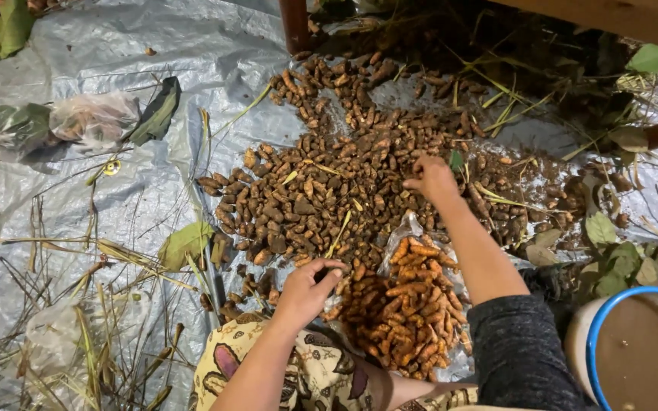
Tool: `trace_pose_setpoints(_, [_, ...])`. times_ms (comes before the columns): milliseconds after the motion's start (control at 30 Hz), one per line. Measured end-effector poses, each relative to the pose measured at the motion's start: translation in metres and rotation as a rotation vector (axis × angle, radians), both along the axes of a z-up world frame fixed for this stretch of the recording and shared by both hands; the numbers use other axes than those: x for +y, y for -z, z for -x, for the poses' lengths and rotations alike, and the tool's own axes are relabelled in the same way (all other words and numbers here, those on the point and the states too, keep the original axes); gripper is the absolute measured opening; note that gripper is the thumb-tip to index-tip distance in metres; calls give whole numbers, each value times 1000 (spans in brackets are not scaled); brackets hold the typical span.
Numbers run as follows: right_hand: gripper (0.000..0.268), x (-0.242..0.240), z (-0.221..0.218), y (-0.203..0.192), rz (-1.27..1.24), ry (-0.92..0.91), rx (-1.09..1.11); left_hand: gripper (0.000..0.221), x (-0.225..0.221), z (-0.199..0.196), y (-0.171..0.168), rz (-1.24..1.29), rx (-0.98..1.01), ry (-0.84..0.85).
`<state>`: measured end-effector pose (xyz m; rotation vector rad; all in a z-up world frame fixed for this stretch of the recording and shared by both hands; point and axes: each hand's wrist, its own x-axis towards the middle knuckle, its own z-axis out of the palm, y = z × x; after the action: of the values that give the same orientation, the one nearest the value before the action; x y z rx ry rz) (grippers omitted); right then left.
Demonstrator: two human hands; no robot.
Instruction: Sorting harvested turmeric roots on a plastic sheet, separating them from debris and organizing them into a pile.
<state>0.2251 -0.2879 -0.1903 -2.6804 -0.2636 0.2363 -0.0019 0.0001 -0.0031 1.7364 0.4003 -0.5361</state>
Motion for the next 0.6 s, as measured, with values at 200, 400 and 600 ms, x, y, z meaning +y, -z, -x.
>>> trace_pose_setpoints(200, [32, -8, 5, 12, -123, 354, -66, 22, 2, 2, 2, -36, -23, -10])
trace_pose_setpoints(400, [27, -17, 9, -46, -1556, 680, 426, 24, 1, 1, 4, 7, -16, 1])
trace_pose_setpoints(600, [14, 35, 0, -56, -1201, 648, 302, 23, 2, 0, 12, -1, -25, 2])
